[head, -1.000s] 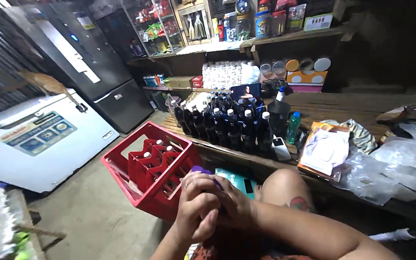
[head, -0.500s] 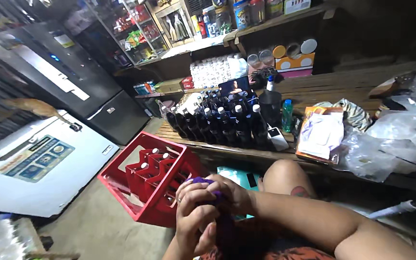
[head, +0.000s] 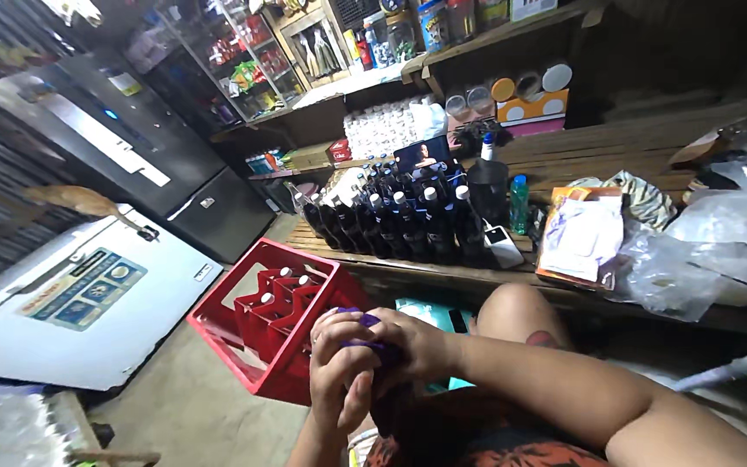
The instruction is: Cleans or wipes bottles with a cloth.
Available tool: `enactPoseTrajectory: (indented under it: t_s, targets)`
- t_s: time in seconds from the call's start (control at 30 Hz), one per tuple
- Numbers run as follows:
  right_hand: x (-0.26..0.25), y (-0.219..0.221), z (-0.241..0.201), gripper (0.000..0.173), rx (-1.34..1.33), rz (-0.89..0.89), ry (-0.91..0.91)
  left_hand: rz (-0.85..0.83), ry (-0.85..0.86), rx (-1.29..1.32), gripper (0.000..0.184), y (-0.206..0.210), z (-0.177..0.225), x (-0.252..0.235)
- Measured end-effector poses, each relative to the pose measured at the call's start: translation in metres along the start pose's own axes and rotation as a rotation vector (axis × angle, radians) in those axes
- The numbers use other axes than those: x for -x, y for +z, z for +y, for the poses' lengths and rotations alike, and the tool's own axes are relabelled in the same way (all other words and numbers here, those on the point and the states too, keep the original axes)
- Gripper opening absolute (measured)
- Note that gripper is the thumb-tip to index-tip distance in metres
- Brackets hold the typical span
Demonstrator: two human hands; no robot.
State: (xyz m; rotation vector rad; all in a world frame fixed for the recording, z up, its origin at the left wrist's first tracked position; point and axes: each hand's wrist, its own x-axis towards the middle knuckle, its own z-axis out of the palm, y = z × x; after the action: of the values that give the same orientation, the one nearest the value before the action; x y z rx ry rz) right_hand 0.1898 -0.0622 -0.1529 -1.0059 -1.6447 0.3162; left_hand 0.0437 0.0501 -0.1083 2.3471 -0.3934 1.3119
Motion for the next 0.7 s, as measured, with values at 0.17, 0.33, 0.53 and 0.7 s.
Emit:
enactPoseTrajectory:
  t_s: [0.17, 0.33, 0.53, 0.7]
  targets:
    - [-0.001, 0.000, 0.013, 0.033, 0.012, 0.077, -0.094, 0.013, -0.020, 0.022, 0.045, -0.004, -0.004, -0.001]
    - [0.000, 0.002, -0.003, 0.068, 0.080, -0.013, 0.074, 0.007, -0.010, 0.023, 0.043, -0.004, -0.003, -0.002]
    - [-0.002, -0.006, 0.003, 0.037, 0.154, 0.029, 0.000, 0.015, -0.030, 0.032, 0.044, -0.005, -0.005, -0.003]
    - [0.000, -0.002, 0.003, 0.069, 0.129, 0.003, 0.063, 0.006, -0.023, 0.034, 0.043, -0.001, -0.005, -0.004]
